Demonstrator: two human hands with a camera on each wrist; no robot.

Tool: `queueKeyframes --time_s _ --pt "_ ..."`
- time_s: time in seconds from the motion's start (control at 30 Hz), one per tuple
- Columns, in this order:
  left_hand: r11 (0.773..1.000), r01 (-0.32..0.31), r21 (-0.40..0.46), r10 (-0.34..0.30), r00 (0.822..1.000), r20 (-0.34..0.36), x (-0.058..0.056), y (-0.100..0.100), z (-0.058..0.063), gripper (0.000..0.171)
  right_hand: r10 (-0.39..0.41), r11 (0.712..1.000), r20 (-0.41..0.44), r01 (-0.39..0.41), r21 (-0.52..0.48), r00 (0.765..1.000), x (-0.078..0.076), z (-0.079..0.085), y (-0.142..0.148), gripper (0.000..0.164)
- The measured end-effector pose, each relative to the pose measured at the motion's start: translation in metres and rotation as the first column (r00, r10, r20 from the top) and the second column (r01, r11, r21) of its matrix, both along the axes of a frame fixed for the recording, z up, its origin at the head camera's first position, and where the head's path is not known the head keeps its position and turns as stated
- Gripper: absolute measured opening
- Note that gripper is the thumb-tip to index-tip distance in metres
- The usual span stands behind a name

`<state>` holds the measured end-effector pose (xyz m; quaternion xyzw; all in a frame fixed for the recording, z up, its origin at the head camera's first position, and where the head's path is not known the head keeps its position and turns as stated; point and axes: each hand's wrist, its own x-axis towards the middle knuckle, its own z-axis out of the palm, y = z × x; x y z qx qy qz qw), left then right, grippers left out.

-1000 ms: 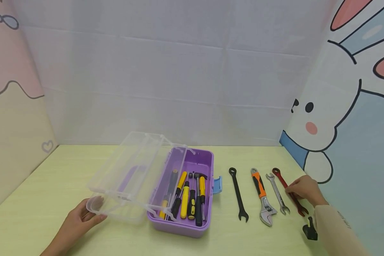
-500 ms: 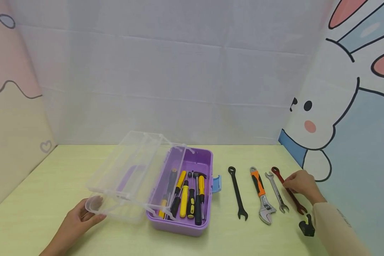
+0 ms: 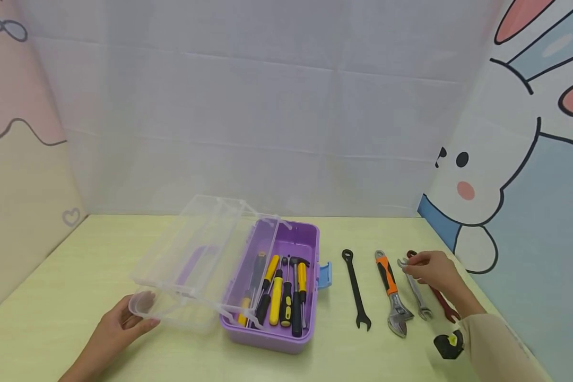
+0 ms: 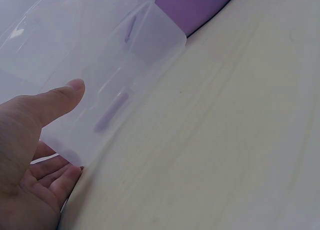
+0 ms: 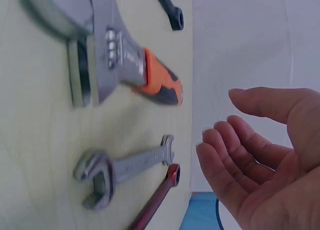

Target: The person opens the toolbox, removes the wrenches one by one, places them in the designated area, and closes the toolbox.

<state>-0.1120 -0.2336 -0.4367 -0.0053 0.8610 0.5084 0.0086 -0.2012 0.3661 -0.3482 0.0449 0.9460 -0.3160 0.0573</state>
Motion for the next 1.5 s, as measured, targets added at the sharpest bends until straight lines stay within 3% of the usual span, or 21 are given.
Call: queueKeyframes --time_s 0.17,0.37,0.47,0.67,0.93,1.1,1.33,1.5 --pt "1.0 -0.002 -0.001 0.002 1.0 -0.009 0.0 0.0 0.001 0.066 0.032 0.99 -0.015 -0.034 -0.138 0.999 0.009 -0.004 -0.026 0.047" --pt "1.0 -0.003 0.003 0.003 1.0 -0.007 0.001 0.001 0.001 0.066 0.061 0.943 0.021 -0.05 -0.328 0.998 0.016 -0.01 -0.05 0.054" --pt "1.0 -0.002 0.01 0.002 1.0 -0.008 0.001 0.001 0.001 0.065 0.088 0.894 0.026 -0.068 -0.443 0.996 0.019 -0.015 -0.061 0.054" --pt "1.0 -0.006 0.007 0.006 1.0 -0.013 0.002 0.001 0.001 0.065 0.123 0.768 0.076 -0.047 -0.639 0.989 0.024 -0.028 -0.088 0.056" --pt "1.0 -0.006 -0.005 0.006 1.0 -0.009 0.001 0.001 0.002 0.067 0.158 0.669 0.118 -0.019 -0.743 0.98 0.022 -0.038 -0.118 0.063" --pt "1.0 -0.002 -0.008 0.002 1.0 -0.013 0.001 0.001 0.002 0.067 0.214 0.589 0.113 -0.036 -0.807 0.97 0.018 -0.045 -0.126 0.061" --pt "1.0 0.0 0.009 0.0 1.0 -0.003 -0.001 0.001 0.0 0.066 0.26 0.454 0.132 0.0 -0.891 0.956 0.017 -0.051 -0.132 0.022" --pt "1.0 0.007 0.007 -0.008 0.999 0.052 -0.001 -0.002 0.0 0.069 0.291 0.426 0.131 -0.006 -0.904 0.948 0.017 -0.053 -0.137 0.021"
